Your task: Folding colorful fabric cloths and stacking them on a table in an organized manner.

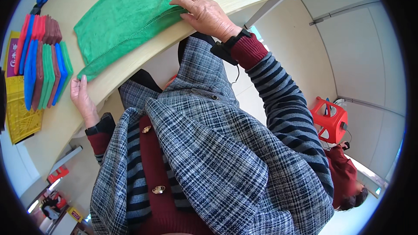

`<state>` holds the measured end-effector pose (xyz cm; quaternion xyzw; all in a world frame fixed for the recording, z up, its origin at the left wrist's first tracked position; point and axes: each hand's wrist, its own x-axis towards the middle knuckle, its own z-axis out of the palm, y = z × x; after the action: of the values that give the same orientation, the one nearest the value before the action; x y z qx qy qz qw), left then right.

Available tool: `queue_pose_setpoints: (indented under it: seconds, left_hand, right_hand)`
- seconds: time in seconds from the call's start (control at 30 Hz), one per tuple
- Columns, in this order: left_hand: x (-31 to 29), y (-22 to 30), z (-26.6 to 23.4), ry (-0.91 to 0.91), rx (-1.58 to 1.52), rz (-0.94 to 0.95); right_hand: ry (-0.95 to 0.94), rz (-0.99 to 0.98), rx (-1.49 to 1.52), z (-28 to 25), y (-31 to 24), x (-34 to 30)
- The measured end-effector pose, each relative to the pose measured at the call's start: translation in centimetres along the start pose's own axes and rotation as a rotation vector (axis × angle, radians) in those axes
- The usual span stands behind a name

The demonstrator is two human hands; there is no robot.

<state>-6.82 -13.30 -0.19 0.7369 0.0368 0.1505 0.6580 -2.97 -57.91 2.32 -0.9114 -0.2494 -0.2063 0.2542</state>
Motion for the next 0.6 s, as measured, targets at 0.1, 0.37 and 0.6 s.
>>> queue_pose_setpoints:
  seconds: [0.1,0.37,0.6]
  left_hand:
    - [0.1,-0.6,-0.3,0.006,0.004,0.001]
    - [-0.2,-1.2,-0.5,-0.003,0.005,0.006]
    - [-0.2,-1.2,-0.4,0.002,-0.003,0.008]
  right_hand:
    - [-0.041,-0.027,0.015,0.0,0.5,0.0]
    - [-0.19,0.041,0.0,0.4,1.1,0.8]
    - [-0.169,-0.17,-0.106,0.0,1.3,2.2]
